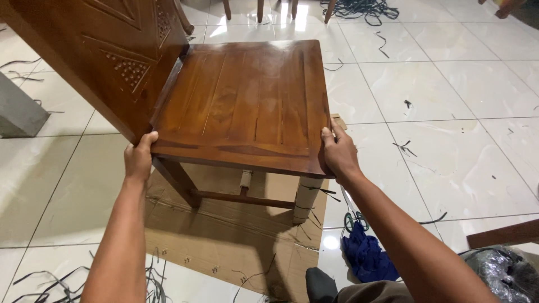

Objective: Wrapping and tying black plastic strips around the rungs of a wooden chair

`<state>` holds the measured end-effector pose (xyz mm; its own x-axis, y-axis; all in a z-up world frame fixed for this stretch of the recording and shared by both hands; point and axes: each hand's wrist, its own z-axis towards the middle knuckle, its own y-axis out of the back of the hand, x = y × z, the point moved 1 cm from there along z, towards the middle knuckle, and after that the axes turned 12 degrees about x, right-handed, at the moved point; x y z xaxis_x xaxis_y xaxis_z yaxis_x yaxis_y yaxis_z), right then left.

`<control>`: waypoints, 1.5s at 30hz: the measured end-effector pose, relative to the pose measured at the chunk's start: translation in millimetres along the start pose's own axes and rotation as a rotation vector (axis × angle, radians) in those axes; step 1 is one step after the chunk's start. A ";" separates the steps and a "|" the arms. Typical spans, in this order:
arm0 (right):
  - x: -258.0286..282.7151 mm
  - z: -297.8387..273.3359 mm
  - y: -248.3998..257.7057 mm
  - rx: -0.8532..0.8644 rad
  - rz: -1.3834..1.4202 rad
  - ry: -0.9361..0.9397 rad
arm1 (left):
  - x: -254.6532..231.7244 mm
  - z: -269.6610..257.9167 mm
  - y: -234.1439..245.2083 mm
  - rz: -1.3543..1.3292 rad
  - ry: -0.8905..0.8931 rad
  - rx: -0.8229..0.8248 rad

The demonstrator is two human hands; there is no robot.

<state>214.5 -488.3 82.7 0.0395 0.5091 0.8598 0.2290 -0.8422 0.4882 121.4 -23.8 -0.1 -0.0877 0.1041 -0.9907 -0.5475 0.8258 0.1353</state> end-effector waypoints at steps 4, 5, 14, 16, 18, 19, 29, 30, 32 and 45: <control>5.3 -14.8 -2.4 -0.017 0.046 0.010 | -4.6 -7.8 -7.7 -0.130 -0.027 -0.105; 4.4 -18.2 -4.4 -0.019 0.069 0.032 | -2.5 -9.7 -4.3 -0.173 -0.052 -0.135; 38.2 -87.1 -10.5 0.090 0.174 0.039 | 13.9 -18.2 31.1 -0.186 -0.170 -0.165; 37.2 -92.7 -11.2 0.119 0.197 0.060 | 1.6 -35.5 40.4 -0.206 -0.181 -0.164; 44.7 -109.0 -8.1 0.207 0.080 -0.046 | -28.5 -70.9 40.3 -0.145 -0.046 -0.018; 39.9 -114.4 -9.4 0.206 0.083 -0.047 | -24.6 -74.9 44.6 -0.142 -0.047 -0.016; 11.4 -109.9 -12.7 0.211 -0.079 0.047 | -27.0 -104.0 50.6 -0.126 -0.062 -0.027; 5.2 -106.1 -13.0 0.176 -0.088 0.086 | -28.8 -106.9 47.8 -0.128 -0.052 -0.033; 11.8 -96.3 0.7 0.201 -0.070 0.065 | -19.1 -105.8 38.4 -0.120 -0.077 -0.057; -7.5 -34.0 45.0 0.336 0.018 0.120 | -21.9 -145.0 -3.3 0.044 -0.171 -0.055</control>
<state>191.5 -536.1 103.3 -0.0635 0.4537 0.8889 0.5371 -0.7351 0.4136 4.4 -109.1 23.4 0.0278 0.2361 -0.9713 -0.5915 0.7872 0.1744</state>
